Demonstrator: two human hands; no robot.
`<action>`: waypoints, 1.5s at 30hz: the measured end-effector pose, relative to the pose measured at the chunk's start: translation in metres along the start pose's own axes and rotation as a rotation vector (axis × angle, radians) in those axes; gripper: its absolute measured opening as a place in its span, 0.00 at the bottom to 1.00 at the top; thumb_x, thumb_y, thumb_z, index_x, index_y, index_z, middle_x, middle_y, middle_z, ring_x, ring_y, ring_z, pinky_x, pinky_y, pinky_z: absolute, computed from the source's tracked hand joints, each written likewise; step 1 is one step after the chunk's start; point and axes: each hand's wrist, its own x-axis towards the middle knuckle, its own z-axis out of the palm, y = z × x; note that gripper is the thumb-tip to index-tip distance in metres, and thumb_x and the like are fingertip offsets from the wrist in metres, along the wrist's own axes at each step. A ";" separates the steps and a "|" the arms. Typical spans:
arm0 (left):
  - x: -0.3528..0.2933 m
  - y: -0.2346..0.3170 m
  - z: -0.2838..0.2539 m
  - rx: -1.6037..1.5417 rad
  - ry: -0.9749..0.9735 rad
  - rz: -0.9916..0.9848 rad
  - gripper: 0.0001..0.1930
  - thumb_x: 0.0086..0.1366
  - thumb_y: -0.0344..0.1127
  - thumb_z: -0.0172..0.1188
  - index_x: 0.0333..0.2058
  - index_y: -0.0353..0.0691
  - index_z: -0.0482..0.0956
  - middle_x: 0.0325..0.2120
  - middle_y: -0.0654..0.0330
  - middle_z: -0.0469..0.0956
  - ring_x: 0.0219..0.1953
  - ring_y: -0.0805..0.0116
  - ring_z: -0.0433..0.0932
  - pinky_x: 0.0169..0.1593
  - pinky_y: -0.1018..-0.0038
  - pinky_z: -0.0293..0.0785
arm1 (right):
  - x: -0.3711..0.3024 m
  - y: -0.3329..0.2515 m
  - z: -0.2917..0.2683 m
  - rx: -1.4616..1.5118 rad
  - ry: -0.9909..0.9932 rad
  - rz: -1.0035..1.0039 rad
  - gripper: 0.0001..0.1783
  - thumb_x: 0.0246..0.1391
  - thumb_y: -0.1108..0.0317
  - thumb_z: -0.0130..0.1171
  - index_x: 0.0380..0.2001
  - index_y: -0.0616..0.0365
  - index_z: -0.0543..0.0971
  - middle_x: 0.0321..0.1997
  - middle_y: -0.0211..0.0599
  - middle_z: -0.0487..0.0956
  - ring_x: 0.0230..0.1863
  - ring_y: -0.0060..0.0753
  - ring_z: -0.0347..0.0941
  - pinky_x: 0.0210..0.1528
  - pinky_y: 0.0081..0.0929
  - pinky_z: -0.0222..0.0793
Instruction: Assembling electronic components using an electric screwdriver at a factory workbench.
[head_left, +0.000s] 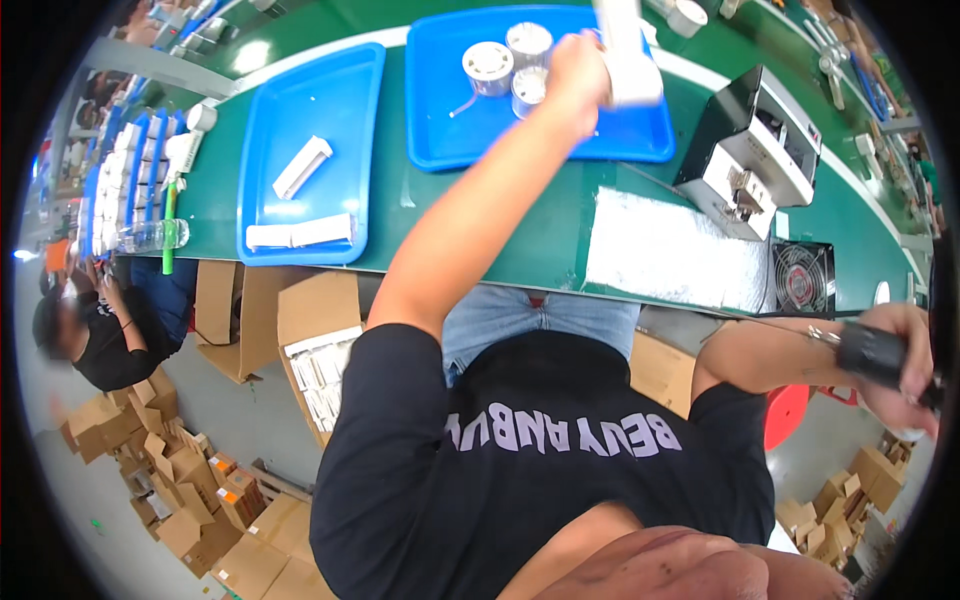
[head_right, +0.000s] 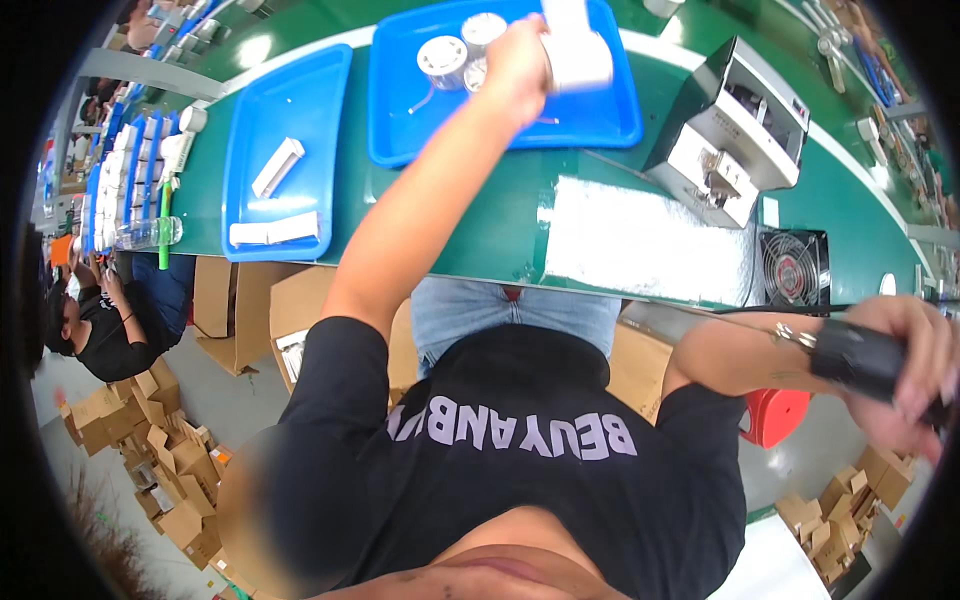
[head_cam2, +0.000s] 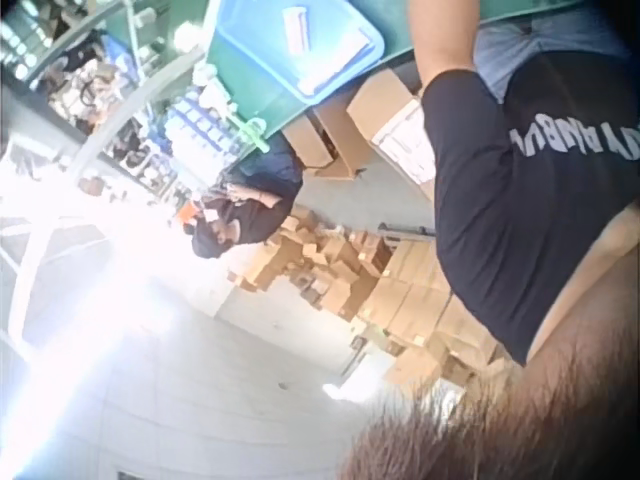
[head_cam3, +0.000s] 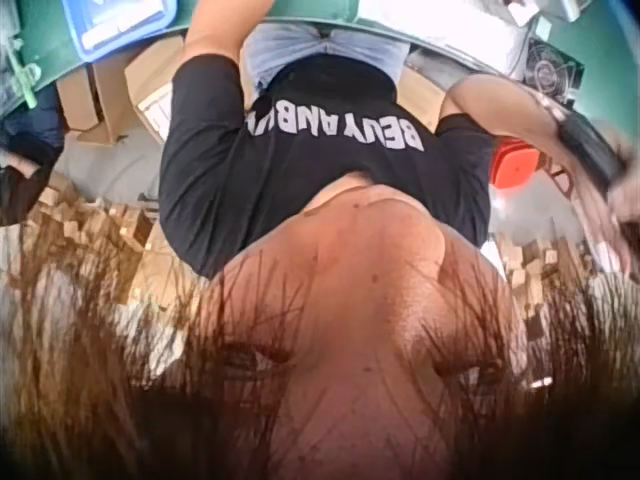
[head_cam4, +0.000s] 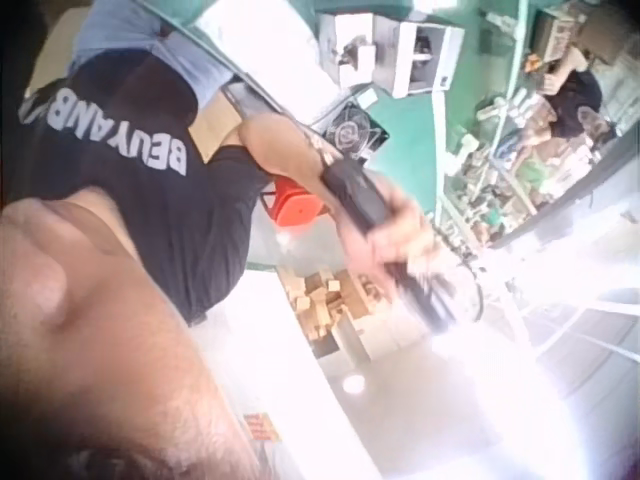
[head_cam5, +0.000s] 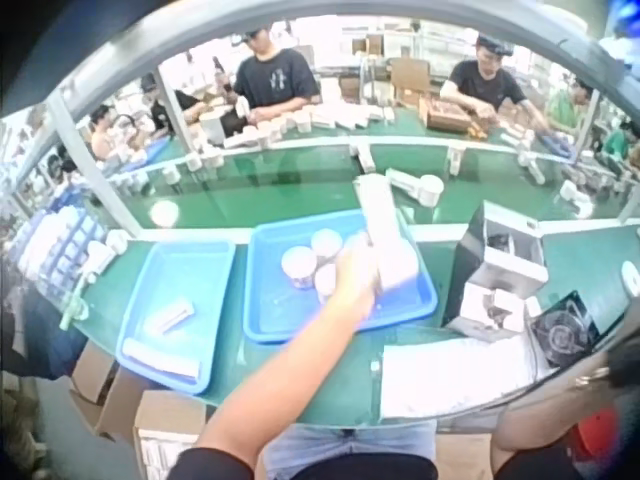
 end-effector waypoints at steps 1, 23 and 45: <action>0.028 0.015 0.007 -0.395 -0.113 -0.126 0.17 0.68 0.33 0.40 0.47 0.35 0.75 0.41 0.49 0.80 0.42 0.49 0.82 0.46 0.52 0.79 | -0.006 -0.015 -0.018 0.030 -0.096 0.370 0.33 0.48 0.61 0.73 0.45 0.74 0.66 0.31 0.33 0.68 0.28 0.24 0.65 0.33 0.21 0.63; -0.077 0.142 -0.322 1.901 0.334 0.369 0.21 0.55 0.38 0.67 0.50 0.49 0.80 0.48 0.51 0.79 0.49 0.50 0.78 0.53 0.60 0.74 | -0.111 0.010 -0.030 -1.428 -0.443 -0.141 0.16 0.55 0.81 0.54 0.47 0.72 0.72 0.42 0.56 0.78 0.35 0.44 0.78 0.39 0.35 0.79; -0.333 0.206 -0.121 0.943 -0.456 1.426 0.30 0.53 0.41 0.73 0.50 0.31 0.75 0.46 0.51 0.78 0.48 0.52 0.80 0.54 0.58 0.73 | -0.050 0.354 -0.101 -1.722 -0.564 1.019 0.22 0.51 0.70 0.62 0.52 0.56 0.79 0.52 0.48 0.79 0.49 0.38 0.79 0.50 0.32 0.75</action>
